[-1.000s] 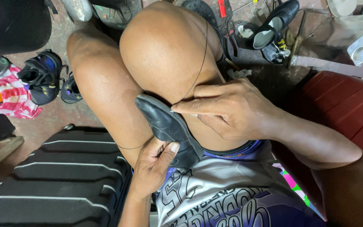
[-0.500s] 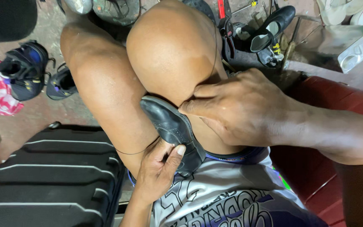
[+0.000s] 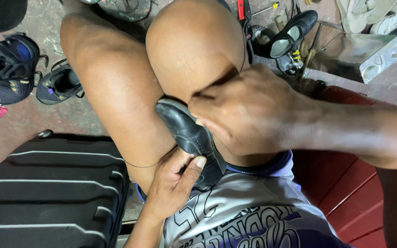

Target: The person sits on the floor and uses a needle and thread to stitch the sole of a black shoe held between their legs. They repeatedly pull the thread through the shoe material to secure the sole.

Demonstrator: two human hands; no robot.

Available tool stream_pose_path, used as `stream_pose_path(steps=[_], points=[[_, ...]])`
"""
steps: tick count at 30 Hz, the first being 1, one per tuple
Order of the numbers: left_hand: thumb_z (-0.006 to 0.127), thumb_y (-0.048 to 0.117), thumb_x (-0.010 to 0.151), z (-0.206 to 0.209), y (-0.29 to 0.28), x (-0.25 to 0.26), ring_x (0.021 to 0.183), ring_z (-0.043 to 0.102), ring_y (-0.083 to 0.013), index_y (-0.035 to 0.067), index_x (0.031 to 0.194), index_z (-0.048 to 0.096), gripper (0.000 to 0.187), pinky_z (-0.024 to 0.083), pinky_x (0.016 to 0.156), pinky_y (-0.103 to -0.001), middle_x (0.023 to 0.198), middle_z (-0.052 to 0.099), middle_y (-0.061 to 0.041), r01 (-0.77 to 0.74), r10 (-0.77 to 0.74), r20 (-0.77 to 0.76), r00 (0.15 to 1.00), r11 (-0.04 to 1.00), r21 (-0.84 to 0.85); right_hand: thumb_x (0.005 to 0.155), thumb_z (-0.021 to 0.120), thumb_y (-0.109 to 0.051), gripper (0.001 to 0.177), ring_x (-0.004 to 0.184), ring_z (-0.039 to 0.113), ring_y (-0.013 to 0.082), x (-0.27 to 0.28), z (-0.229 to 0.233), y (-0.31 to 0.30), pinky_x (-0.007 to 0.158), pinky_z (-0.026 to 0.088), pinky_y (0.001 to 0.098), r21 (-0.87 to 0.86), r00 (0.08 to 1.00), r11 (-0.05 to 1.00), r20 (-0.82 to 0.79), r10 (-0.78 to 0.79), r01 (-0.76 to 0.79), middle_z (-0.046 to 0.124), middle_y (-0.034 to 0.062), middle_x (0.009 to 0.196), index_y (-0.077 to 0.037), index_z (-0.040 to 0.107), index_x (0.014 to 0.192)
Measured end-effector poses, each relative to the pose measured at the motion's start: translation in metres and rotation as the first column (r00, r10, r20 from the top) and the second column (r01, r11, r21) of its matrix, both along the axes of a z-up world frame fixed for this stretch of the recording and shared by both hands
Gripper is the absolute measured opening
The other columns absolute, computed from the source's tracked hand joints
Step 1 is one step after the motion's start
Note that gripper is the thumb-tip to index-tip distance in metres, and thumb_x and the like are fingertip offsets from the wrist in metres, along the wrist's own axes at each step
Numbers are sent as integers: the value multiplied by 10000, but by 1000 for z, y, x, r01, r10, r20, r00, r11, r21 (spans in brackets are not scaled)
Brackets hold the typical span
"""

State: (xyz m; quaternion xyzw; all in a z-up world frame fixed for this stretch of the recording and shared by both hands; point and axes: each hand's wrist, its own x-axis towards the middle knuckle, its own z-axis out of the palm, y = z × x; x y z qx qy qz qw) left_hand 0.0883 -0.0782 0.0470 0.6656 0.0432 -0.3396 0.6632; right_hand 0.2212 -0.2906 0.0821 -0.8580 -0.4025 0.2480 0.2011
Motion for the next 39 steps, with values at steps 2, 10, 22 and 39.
stream_pose_path(steps=[2,10,22,39], points=[[631,109,1017,2,2,-3,706,515,-122,19,1092,650,119,475,676,-252,827,585,-45,13,-10,-70,997,999,46,922,627,-202,170,592,730,238,3,5,-2,559,597,397,-2,992,998,-109,-62,62,746,89,751,-74,724,976],[544,58,1070,22,65,-33,680,660,-111,7,1045,620,96,536,546,-222,1192,658,-159,-549,538,113,836,823,147,954,638,-148,136,862,737,230,-15,6,-37,737,591,360,273,972,937,-145,-182,216,729,41,976,-92,706,1057],[833,179,936,17,18,-13,927,667,-136,72,1272,709,374,549,827,-302,1068,724,-63,-261,-155,555,817,760,596,932,736,-116,147,808,713,192,-46,3,-53,693,574,325,311,925,872,-155,-346,379,697,47,949,-83,736,1075],[591,154,1077,5,-14,-41,656,402,-18,-14,1117,731,223,308,559,-192,787,563,43,-492,476,-162,865,867,-79,919,764,-83,139,860,711,176,-65,5,-64,750,572,302,360,893,817,-155,-423,450,712,46,971,-79,753,1057]])
